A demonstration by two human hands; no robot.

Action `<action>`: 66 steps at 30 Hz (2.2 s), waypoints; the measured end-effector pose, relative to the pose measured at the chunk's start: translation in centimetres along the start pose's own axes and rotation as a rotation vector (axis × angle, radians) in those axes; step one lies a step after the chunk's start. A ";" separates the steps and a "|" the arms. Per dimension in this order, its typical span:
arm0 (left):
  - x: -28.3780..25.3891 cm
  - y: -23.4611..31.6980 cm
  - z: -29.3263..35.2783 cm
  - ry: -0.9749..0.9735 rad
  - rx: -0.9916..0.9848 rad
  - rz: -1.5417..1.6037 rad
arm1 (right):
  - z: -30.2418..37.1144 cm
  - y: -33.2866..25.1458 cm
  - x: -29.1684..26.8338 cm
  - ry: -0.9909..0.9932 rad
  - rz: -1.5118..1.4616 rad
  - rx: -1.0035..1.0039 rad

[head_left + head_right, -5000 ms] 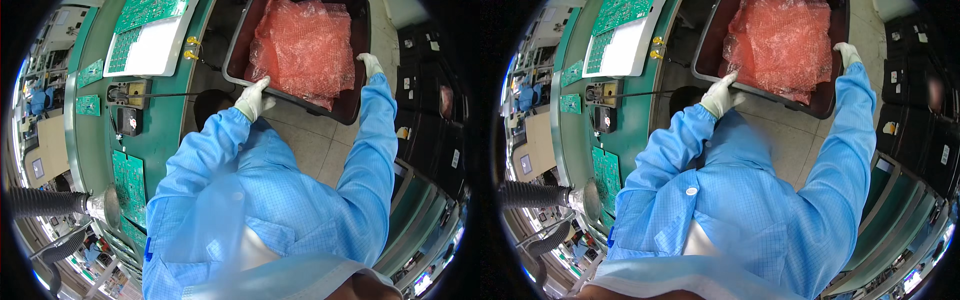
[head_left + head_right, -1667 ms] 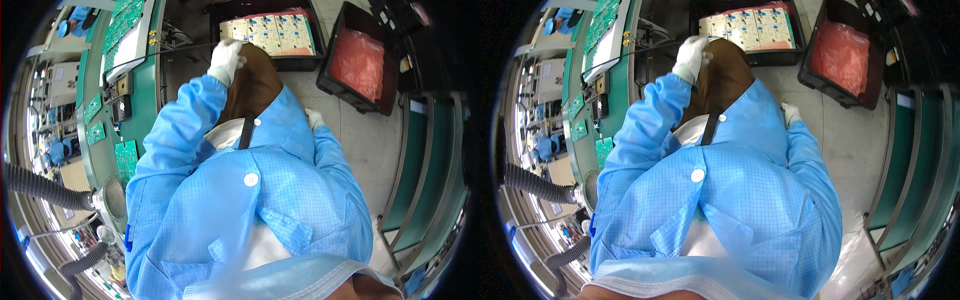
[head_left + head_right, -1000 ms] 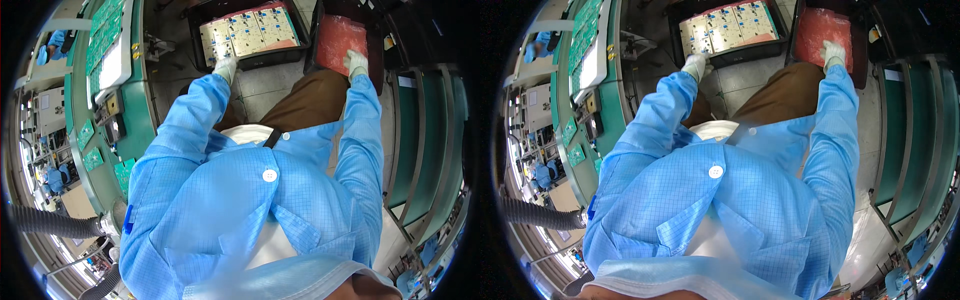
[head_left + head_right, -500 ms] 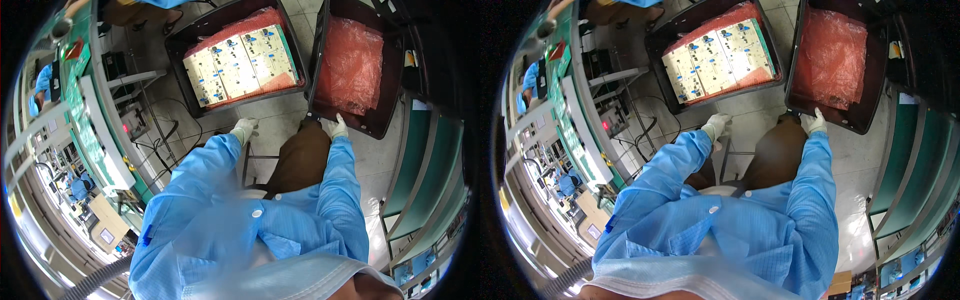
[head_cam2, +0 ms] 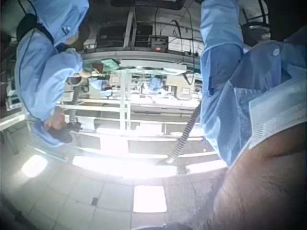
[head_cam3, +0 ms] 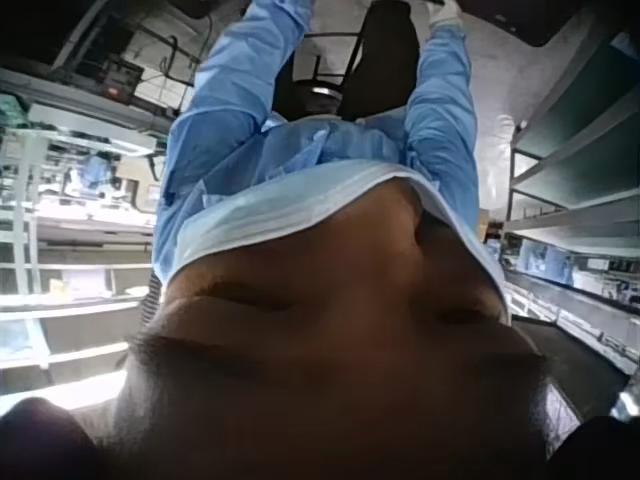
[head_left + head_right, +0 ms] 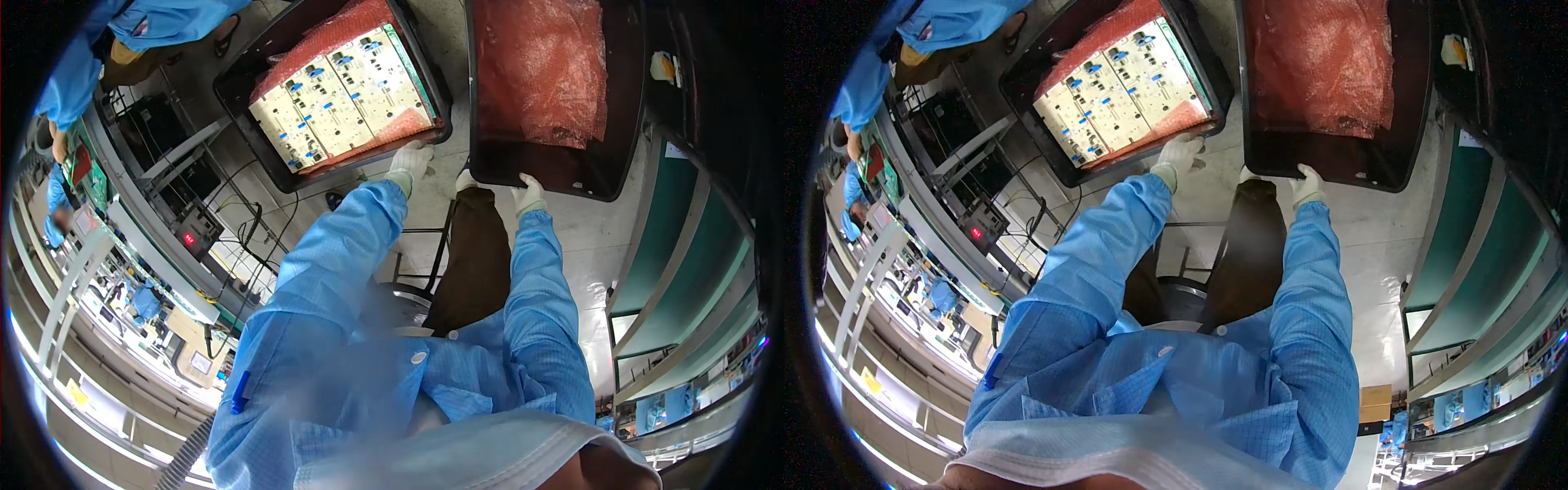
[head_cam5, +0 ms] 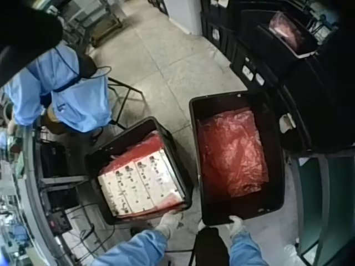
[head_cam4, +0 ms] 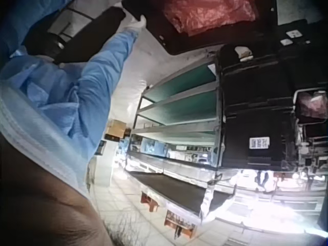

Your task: Soldering components onto printed circuit boards at a manual assembly station.

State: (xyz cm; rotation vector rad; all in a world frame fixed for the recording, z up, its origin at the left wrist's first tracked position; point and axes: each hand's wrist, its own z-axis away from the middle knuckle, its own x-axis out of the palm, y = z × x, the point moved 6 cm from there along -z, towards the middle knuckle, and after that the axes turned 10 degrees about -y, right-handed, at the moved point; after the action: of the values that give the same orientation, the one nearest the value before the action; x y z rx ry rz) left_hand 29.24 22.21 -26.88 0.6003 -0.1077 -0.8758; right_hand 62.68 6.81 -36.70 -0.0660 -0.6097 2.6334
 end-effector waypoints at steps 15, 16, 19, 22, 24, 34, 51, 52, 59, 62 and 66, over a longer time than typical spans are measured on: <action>1.7 -8.2 3.0 0.204 -0.647 1.334 | -3.7 -6.4 0.0 0.083 -0.240 0.099; 1.3 -8.1 2.9 0.234 -0.687 1.451 | -4.0 -6.9 0.2 0.084 -0.219 0.110; 1.1 -9.2 2.6 0.308 -0.732 1.695 | -3.9 -7.3 0.3 0.151 -0.223 0.123; 1.2 -11.6 2.0 0.372 -0.632 1.847 | -2.7 -7.3 0.6 0.216 -0.261 0.157; 1.1 -13.5 1.9 0.414 -0.612 1.946 | -1.0 -8.0 0.8 0.363 -0.036 0.195; 0.2 -18.7 2.3 0.573 -0.599 2.018 | 0.2 -16.1 28.2 0.065 1.101 -0.515; -1.2 -26.1 5.4 0.606 -0.475 2.167 | -13.7 -19.5 34.3 -0.111 0.957 -0.165; -1.0 -26.5 5.8 0.600 -0.477 2.127 | -12.1 -19.8 34.4 -0.162 0.915 -0.191; -4.3 -23.7 9.9 0.603 -0.365 2.068 | 0.2 -23.1 34.0 -0.081 0.898 -0.235; -5.7 -18.9 12.3 0.545 -0.280 2.192 | 4.6 -26.2 33.8 -0.037 0.897 -0.427; -6.3 -13.8 16.5 0.528 -0.284 2.067 | 10.6 -31.1 32.5 -0.023 0.924 -0.477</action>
State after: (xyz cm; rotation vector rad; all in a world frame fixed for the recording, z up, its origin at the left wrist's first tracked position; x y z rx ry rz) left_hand 10.25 12.78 -19.65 0.1766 -0.0681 1.2525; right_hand 44.31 41.37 -12.15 -0.5849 -1.4909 3.2520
